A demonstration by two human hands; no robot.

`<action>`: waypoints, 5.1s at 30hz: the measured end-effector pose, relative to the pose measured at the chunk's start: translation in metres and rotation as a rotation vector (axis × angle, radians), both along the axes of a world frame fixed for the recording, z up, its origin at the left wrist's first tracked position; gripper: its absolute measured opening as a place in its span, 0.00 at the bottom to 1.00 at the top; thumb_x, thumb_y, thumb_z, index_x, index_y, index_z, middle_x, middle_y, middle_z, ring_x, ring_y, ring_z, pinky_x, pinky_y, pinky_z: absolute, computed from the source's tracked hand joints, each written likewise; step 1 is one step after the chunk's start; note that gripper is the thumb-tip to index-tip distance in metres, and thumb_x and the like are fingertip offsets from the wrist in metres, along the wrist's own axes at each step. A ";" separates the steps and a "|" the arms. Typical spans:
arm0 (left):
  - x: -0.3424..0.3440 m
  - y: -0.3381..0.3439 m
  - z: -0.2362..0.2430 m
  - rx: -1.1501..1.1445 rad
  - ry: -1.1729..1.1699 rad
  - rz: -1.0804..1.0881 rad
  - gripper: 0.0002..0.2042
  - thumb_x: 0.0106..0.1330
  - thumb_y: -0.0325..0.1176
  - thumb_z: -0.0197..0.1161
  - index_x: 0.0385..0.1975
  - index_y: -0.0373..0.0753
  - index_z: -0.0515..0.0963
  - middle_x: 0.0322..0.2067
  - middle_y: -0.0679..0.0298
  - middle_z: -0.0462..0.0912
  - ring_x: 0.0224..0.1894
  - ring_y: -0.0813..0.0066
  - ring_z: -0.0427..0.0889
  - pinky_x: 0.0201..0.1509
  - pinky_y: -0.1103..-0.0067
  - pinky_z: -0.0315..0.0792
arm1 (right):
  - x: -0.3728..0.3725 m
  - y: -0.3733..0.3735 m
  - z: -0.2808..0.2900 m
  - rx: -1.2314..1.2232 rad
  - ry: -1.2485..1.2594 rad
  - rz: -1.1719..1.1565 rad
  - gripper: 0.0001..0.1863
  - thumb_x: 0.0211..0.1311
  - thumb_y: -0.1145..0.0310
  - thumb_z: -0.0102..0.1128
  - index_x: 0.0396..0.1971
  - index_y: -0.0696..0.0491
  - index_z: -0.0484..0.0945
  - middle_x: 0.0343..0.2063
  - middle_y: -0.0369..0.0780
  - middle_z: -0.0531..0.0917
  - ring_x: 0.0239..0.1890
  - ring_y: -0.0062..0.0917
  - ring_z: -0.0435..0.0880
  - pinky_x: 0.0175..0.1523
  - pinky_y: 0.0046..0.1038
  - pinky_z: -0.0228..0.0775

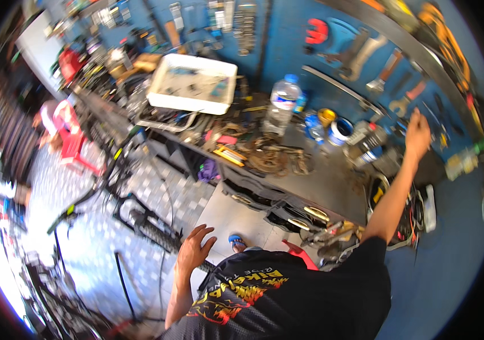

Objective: The person works on a bicycle mounted on a repair stand, using a yellow multi-tool to adjust components near the frame and handlebar area. They repeatedly reach for tools and parts on a nearby workbench, manipulate cables, and tighten fasteners on the bike frame.

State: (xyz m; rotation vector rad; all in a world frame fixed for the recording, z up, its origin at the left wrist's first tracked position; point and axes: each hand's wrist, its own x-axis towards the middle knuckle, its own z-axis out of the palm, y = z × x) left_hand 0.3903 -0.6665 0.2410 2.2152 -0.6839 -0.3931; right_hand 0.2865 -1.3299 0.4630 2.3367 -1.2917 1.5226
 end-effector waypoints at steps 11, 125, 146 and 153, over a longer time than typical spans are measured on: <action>-0.108 0.081 0.028 -0.228 -0.121 0.548 0.35 0.73 0.41 0.69 0.77 0.45 0.63 0.74 0.48 0.66 0.70 0.43 0.73 0.71 0.58 0.73 | 0.117 0.472 -0.074 0.284 0.856 1.891 0.14 0.71 0.62 0.67 0.30 0.58 0.82 0.27 0.47 0.81 0.34 0.45 0.81 0.40 0.42 0.71; -0.688 0.623 0.087 -0.133 -0.912 2.063 0.04 0.82 0.26 0.52 0.51 0.37 0.69 0.49 0.53 0.91 0.37 0.78 0.88 0.41 0.80 0.78 | -0.369 1.459 0.006 -1.817 1.342 3.422 0.14 0.73 0.57 0.66 0.51 0.45 0.90 0.36 0.41 0.89 0.41 0.31 0.88 0.49 0.37 0.80; -0.685 0.609 0.078 -0.362 -0.919 2.066 0.08 0.79 0.29 0.61 0.49 0.32 0.85 0.54 0.55 0.89 0.55 0.75 0.85 0.61 0.80 0.77 | -0.511 1.269 -0.036 -1.350 0.212 3.746 0.25 0.65 0.44 0.65 0.29 0.56 0.87 0.28 0.47 0.89 0.36 0.42 0.91 0.43 0.47 0.84; -0.691 0.629 0.081 -0.397 -0.992 1.995 0.07 0.78 0.26 0.62 0.45 0.31 0.85 0.50 0.57 0.91 0.50 0.79 0.85 0.56 0.79 0.80 | -0.369 1.247 -0.038 -1.096 0.337 3.748 0.12 0.62 0.59 0.71 0.32 0.54 0.85 0.41 0.41 0.82 0.51 0.34 0.83 0.49 0.35 0.85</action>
